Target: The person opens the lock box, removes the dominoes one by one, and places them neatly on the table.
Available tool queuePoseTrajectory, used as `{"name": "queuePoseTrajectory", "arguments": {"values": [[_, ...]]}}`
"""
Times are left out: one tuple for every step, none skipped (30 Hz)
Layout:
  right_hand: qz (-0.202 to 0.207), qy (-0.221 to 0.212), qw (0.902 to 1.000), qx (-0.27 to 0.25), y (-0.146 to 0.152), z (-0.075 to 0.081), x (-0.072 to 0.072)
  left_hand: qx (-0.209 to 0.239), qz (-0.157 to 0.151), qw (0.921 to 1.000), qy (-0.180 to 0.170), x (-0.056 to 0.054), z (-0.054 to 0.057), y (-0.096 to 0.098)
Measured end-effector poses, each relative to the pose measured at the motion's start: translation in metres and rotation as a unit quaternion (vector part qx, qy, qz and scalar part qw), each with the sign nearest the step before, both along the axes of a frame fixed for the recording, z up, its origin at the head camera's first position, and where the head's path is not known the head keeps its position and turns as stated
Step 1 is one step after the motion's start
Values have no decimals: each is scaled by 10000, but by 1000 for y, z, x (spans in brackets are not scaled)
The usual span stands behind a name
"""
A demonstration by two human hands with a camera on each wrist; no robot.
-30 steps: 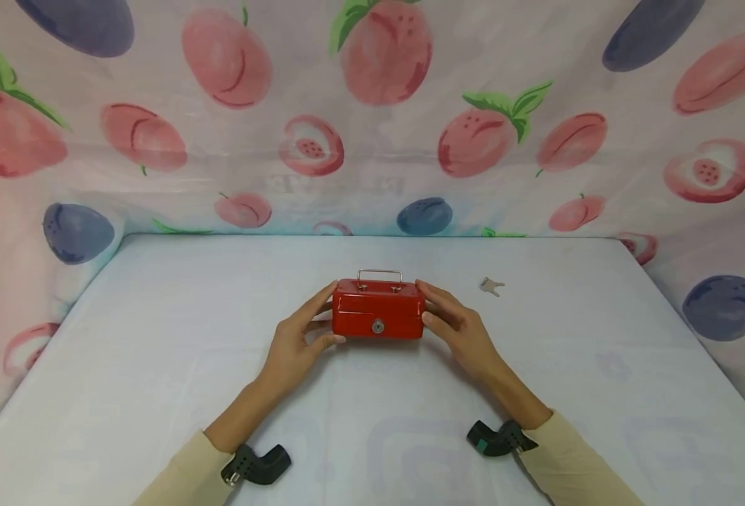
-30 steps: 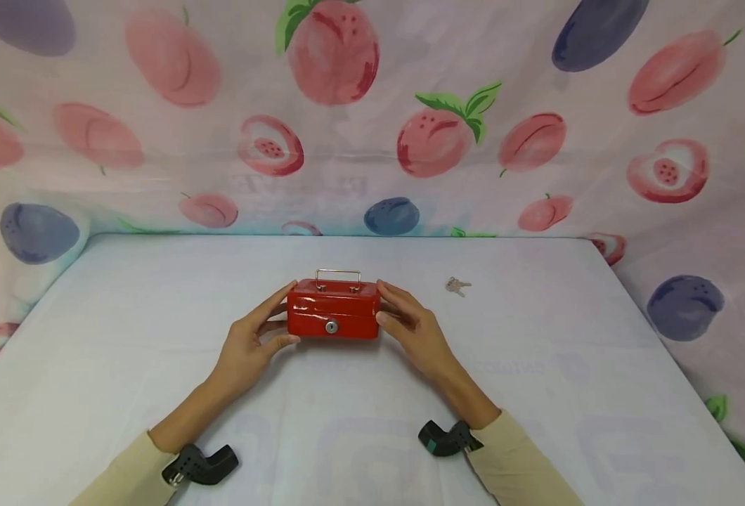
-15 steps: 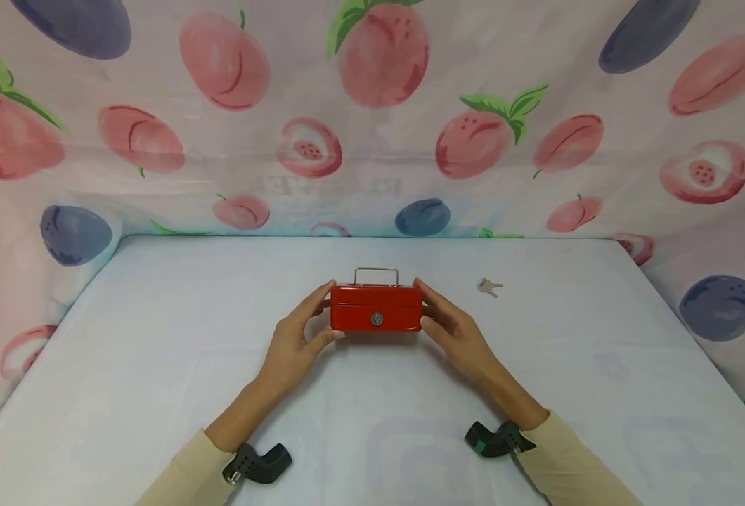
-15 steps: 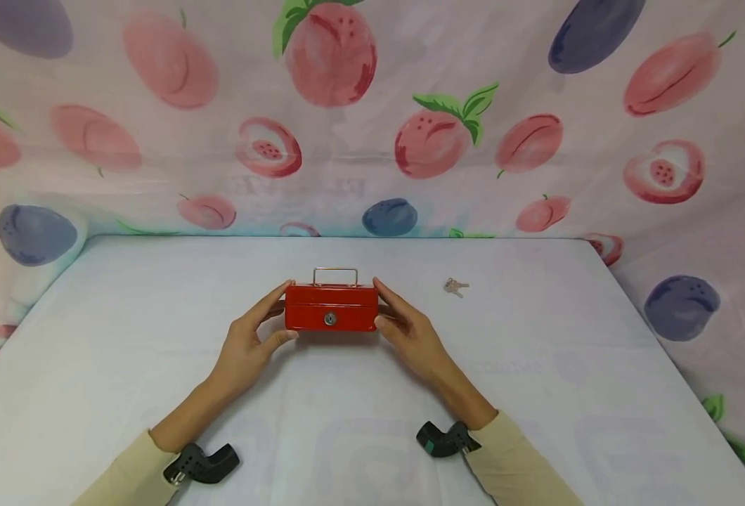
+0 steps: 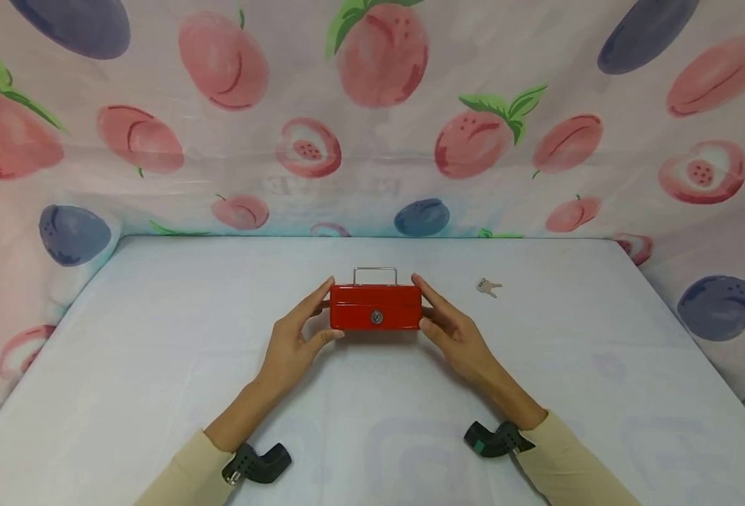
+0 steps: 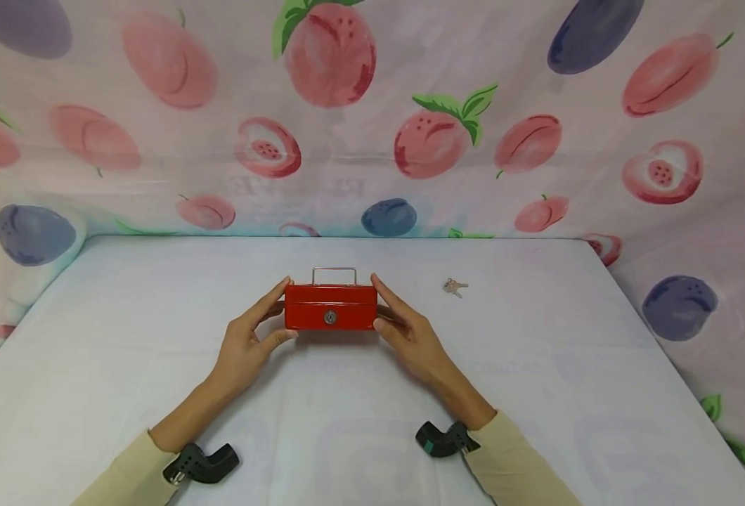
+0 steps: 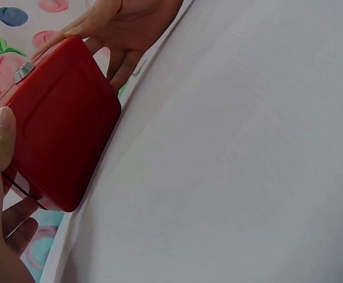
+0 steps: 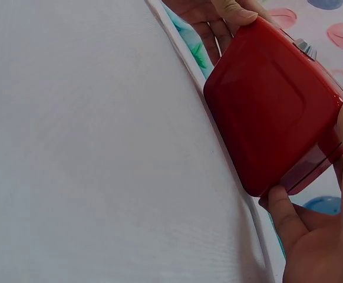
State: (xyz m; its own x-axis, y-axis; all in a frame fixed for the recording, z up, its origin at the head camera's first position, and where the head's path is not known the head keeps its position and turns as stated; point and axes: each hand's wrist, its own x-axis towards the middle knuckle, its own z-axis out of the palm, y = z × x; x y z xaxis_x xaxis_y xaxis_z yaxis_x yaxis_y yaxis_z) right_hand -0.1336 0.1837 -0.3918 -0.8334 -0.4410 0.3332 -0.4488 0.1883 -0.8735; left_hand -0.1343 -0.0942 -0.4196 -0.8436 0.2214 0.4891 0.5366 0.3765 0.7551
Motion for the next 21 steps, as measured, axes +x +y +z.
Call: {"name": "queuePoseTrajectory", "arguments": {"values": [[33,48,10000,-8,1,-4,-2,31,-11,10000,10,0,0,0],[62,96,9999,-4,2,-7,-4,51,-19,10000,21,-1,0,0],[102,122,9999,-22,3,-12,-7,80,-27,10000,13,-1,0,0],[127,150,9998,-23,4,-16,-9,112,-31,9999,-8,-1,0,1],[146,173,9997,-31,5,-20,-11,135,-37,9999,0,-2,0,1],[161,199,9997,-32,6,-24,-13,162,-46,9999,6,-2,0,1],[168,196,9997,-43,6,-26,-14,166,-49,9998,11,-2,0,1],[157,178,9997,-21,6,-26,-13,157,-47,9999,20,-3,0,2],[153,162,9998,-9,6,-26,-13,156,-59,9999,19,-3,-1,2],[146,157,9998,14,5,-24,-12,132,-59,9999,37,-3,-1,2],[149,146,9998,18,4,-21,-10,109,-57,9999,56,-4,-1,2],[150,123,9998,19,2,-17,-8,90,-52,9999,41,-4,-1,2],[144,136,9998,43,1,-13,-6,69,-49,10000,23,-4,0,1],[104,171,9997,104,0,-9,-4,47,-50,10000,6,-4,0,1],[66,231,9996,174,-2,-5,-2,29,-47,10000,-11,-4,0,1],[10,303,9992,267,-3,0,0,-4,-35,10000,-11,-5,1,1],[-58,401,9985,379,-4,3,1,-41,-15,10000,-3,-5,1,1],[-133,521,9972,511,-5,6,2,-88,5,10000,6,-6,2,1],[-211,669,9953,670,-6,8,2,-127,20,9999,35,-6,3,1],[-287,799,9932,799,-6,7,1,-163,36,9998,58,-7,3,1],[-349,917,9910,913,-5,4,-1,-183,35,9998,81,-8,4,1]]}}
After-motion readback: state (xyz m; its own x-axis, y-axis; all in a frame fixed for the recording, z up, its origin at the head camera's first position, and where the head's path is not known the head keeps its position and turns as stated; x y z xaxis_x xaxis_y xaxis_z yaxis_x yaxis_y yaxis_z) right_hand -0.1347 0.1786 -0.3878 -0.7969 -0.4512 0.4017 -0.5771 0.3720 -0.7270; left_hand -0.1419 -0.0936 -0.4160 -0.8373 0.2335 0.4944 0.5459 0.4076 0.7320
